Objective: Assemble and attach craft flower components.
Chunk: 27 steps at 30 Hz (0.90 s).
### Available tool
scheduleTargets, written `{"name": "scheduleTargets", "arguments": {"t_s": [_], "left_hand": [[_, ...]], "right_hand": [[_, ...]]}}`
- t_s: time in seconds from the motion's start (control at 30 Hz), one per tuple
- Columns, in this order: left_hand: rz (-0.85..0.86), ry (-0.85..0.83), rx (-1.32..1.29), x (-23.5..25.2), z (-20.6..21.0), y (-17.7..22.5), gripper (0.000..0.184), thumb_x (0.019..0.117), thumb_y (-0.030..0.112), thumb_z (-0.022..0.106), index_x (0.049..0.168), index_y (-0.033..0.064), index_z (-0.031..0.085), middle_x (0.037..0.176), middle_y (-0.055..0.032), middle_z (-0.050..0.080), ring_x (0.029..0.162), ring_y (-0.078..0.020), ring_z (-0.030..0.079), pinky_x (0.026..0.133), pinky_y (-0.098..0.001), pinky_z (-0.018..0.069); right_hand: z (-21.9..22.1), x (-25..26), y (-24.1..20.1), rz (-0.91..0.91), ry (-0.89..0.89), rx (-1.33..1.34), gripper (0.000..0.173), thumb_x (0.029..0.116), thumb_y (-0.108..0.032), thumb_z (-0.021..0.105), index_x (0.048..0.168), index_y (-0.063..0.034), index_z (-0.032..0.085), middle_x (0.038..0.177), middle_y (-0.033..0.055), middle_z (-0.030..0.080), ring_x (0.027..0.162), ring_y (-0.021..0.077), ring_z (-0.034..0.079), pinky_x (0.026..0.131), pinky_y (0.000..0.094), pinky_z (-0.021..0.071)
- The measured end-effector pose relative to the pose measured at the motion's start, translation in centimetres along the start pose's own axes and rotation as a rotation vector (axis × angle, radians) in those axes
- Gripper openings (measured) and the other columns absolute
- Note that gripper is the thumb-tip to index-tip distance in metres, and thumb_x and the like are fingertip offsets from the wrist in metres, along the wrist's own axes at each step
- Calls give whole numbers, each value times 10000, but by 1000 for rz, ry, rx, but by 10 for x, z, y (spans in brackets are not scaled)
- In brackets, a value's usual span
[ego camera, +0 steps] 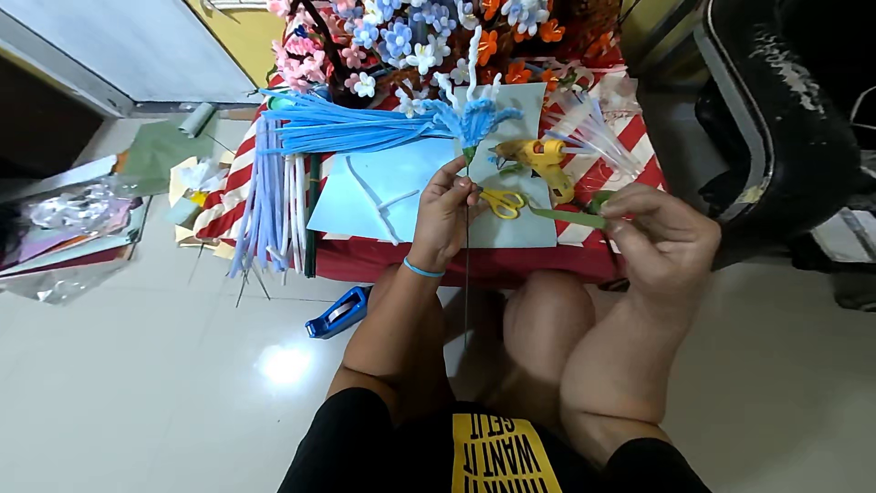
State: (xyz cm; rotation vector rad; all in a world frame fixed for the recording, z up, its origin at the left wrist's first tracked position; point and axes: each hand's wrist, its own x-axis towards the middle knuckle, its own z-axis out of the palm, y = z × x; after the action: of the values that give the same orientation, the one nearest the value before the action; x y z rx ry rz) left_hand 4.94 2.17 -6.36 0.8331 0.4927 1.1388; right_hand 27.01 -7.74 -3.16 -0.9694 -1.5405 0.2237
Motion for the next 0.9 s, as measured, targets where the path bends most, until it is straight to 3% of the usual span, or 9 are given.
{"name": "scheduleTargets", "arguments": {"t_s": [0.1, 0.23, 0.43, 0.47, 0.53, 0.63, 0.7, 0.8, 0.9], "left_hand": [[-1, -13, -24, -1, 2, 2, 296, 1066, 107, 443, 1293, 212, 602, 768, 61, 547, 651, -57, 566, 730, -315, 592], [3, -132, -162, -5, 6, 4, 280, 1043, 72, 471, 1263, 170, 613, 715, 64, 547, 661, -75, 594, 819, -389, 604], [-181, -372, -427, -15, 13, -1, 242, 996, 97, 593, 1206, 185, 672, 766, 51, 620, 713, -137, 653, 830, -491, 605], [-198, -403, -450, -17, 14, -1, 242, 994, 99, 599, 1206, 186, 676, 789, 48, 634, 729, -135, 656, 832, -468, 602], [-194, -433, -474, -19, 15, 0, 238, 987, 104, 625, 1206, 184, 674, 824, 39, 640, 718, -101, 640, 748, -329, 593], [-152, -415, -455, -20, 13, 4, 234, 985, 110, 638, 1205, 184, 666, 854, 25, 634, 685, -62, 609, 644, -205, 543], [-127, -398, -434, -20, 12, 7, 218, 992, 121, 631, 1199, 181, 664, 850, 25, 637, 678, -61, 608, 639, -203, 544], [-70, -383, -394, -20, 9, 11, 212, 1000, 140, 616, 1198, 190, 673, 835, 43, 644, 707, -75, 622, 722, -263, 567], [-17, -374, -397, -20, 7, 16, 209, 1004, 126, 607, 1198, 171, 671, 812, 40, 637, 703, -74, 617, 738, -271, 566]], "right_hand": [[-12, -5, -6, 23, -19, -51, 171, 893, -58, 576, 982, -104, 715, 1002, -79, 690, 988, 2, 639, 886, 209, 545], [-6, -6, -11, 31, -39, 2, 219, 924, -43, 585, 1095, -116, 701, 1039, -95, 679, 904, -32, 638, 802, 166, 561], [12, -4, -13, -46, -114, 73, 223, 958, -94, 583, 1160, -148, 662, 1052, -84, 670, 955, -8, 639, 836, 193, 564], [16, -4, -15, -55, -152, 72, 212, 951, -98, 589, 1147, -140, 658, 1034, -78, 670, 948, -4, 641, 837, 199, 570], [26, -5, -19, -86, -235, 34, 147, 931, -72, 584, 1057, -90, 657, 975, -28, 670, 919, 24, 642, 845, 225, 575], [43, -7, -23, -164, -353, -96, 149, 957, -50, 561, 1008, -36, 700, 933, 47, 708, 924, 100, 655, 945, 308, 516], [50, -8, -23, -187, -408, -172, 175, 971, -61, 547, 1014, -37, 715, 940, 51, 714, 956, 124, 659, 988, 327, 494], [39, -8, -19, -131, -389, -195, 188, 966, -107, 571, 1021, -42, 738, 1020, 64, 732, 1055, 150, 672, 1026, 352, 498], [4, -6, -14, 113, -227, -329, 179, 949, -109, 601, 1021, -1, 725, 1013, 107, 715, 951, 156, 683, 858, 345, 581]]}}
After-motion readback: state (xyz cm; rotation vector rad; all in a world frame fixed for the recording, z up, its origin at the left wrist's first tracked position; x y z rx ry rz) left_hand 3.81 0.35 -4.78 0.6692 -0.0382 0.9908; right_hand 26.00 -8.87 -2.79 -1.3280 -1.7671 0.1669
